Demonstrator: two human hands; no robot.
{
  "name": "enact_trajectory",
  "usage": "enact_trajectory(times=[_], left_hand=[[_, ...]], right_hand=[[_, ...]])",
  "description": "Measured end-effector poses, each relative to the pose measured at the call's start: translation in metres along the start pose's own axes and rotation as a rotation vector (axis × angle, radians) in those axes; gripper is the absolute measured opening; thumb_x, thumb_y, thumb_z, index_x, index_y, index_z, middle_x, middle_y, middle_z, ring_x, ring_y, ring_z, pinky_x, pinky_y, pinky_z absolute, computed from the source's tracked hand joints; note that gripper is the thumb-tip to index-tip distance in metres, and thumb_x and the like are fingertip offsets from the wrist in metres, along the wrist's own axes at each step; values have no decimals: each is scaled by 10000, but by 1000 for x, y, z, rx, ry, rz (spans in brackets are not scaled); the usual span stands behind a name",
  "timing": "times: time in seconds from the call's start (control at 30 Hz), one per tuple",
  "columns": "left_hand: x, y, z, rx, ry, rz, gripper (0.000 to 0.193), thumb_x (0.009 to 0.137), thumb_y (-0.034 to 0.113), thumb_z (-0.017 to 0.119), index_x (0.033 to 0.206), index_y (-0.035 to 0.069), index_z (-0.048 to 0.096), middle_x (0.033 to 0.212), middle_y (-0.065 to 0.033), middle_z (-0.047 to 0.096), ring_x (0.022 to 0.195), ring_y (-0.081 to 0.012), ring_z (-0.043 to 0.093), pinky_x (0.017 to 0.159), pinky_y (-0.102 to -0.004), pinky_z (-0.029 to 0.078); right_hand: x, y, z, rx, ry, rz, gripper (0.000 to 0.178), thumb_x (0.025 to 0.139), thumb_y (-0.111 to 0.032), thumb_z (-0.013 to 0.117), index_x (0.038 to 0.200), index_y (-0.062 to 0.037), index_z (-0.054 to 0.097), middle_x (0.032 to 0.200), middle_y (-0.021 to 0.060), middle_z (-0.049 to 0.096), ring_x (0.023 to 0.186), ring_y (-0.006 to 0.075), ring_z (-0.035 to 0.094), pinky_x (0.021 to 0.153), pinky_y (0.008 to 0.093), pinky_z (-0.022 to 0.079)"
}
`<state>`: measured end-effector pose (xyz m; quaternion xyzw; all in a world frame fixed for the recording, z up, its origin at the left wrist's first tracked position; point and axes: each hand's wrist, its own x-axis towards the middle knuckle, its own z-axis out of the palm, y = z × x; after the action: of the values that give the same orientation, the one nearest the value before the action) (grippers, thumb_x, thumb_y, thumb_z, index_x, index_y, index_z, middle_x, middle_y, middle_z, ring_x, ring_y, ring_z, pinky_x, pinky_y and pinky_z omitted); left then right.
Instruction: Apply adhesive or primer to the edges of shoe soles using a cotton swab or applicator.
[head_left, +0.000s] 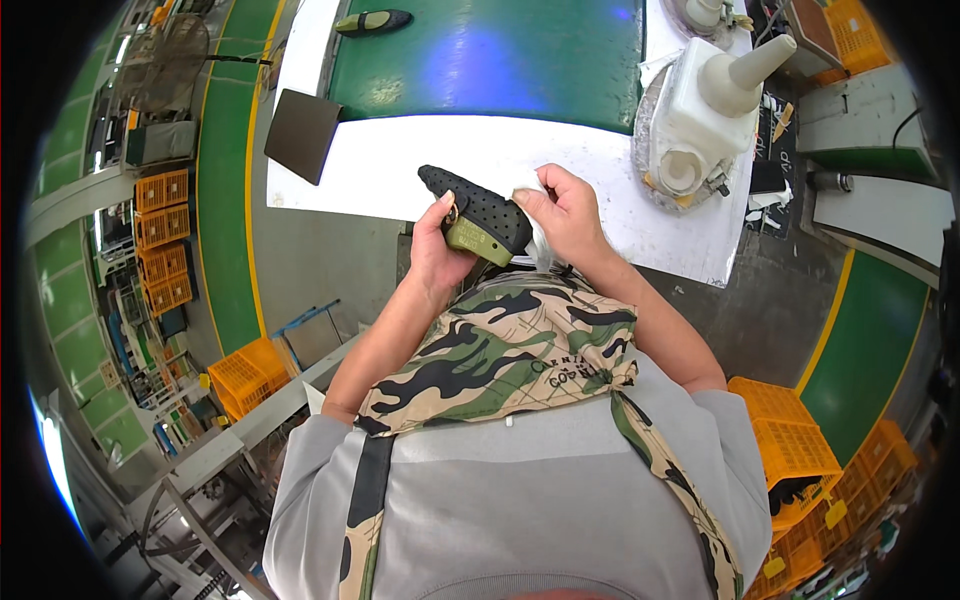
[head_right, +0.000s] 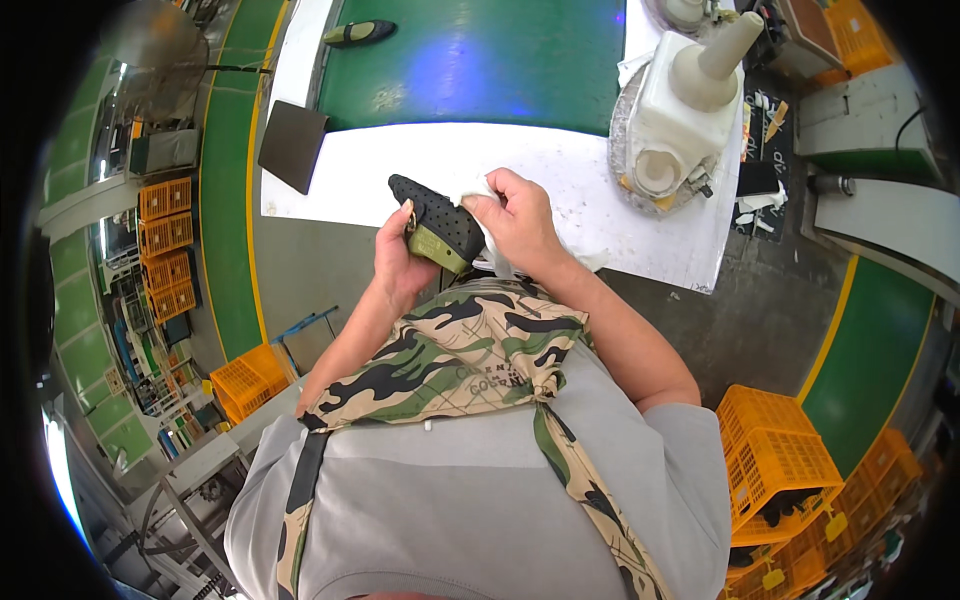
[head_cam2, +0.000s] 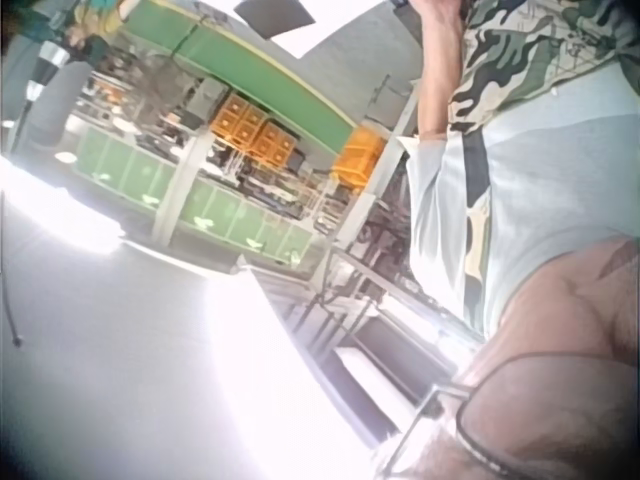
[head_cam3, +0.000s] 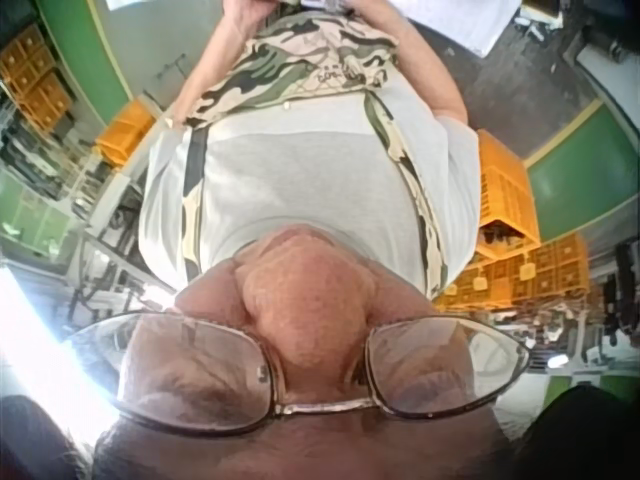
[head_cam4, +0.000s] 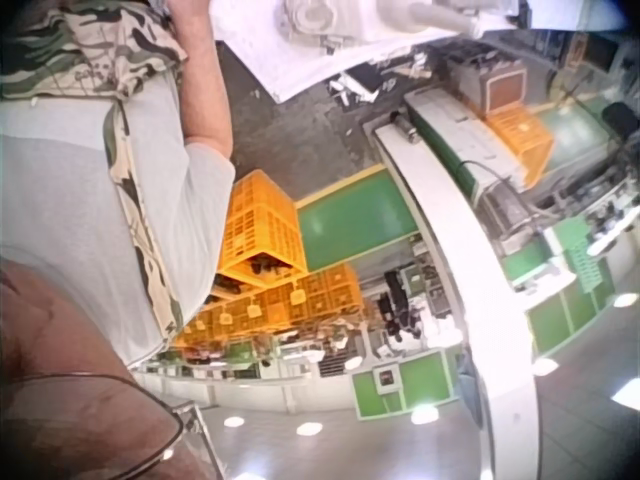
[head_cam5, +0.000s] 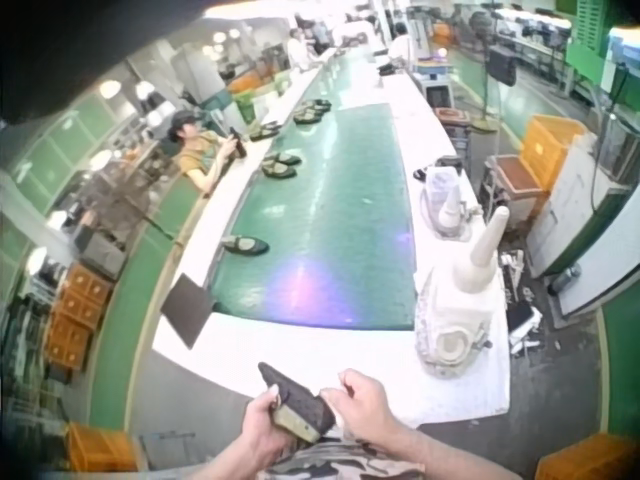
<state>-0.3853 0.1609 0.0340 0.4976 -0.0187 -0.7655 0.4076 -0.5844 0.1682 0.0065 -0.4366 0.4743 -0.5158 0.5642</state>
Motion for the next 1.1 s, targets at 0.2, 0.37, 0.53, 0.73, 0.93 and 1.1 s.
enact_trajectory(times=[0.2,0.37,0.53,0.73,0.93,1.1], left_hand=[[1,3,-7,-83,-93,38,487,884,381,617,1198,12,583,1187,-173,645,1125,-340,606,1052,-499,436],[0,7,-11,-195,-127,57,461,885,398,608,1181,44,612,1163,-138,667,1093,-324,636,1013,-496,482],[-1,8,-13,-272,-64,46,451,902,437,576,1159,71,628,1078,-136,693,925,-298,694,713,-396,608],[-4,7,-13,-297,-15,39,443,906,478,557,1122,101,642,1015,-92,702,842,-248,691,588,-329,590],[-11,4,-15,-265,-55,27,416,903,455,566,1112,106,652,1059,-71,692,980,-245,662,858,-431,541],[-18,4,-19,-220,-15,110,441,922,439,548,1159,73,617,1096,-101,672,1015,-260,643,914,-452,514]], right_hand=[[14,5,-3,587,122,287,127,918,-137,640,940,-13,657,779,-4,637,665,50,535,576,224,414],[8,-1,-17,641,34,220,162,944,-143,593,1059,-30,616,866,7,653,695,51,563,573,204,413],[-10,-27,1,533,-24,106,289,911,-35,635,1192,5,577,927,24,635,815,78,585,739,227,480],[-10,-42,11,202,-152,-125,296,875,36,633,1168,1,661,886,25,629,788,89,581,719,247,472],[1,-45,18,-220,-218,-563,383,754,53,703,1113,-78,730,779,72,589,606,171,574,527,287,452],[-4,-47,24,-174,-205,-458,318,756,45,695,1053,-62,736,739,75,580,597,176,570,530,294,451]])
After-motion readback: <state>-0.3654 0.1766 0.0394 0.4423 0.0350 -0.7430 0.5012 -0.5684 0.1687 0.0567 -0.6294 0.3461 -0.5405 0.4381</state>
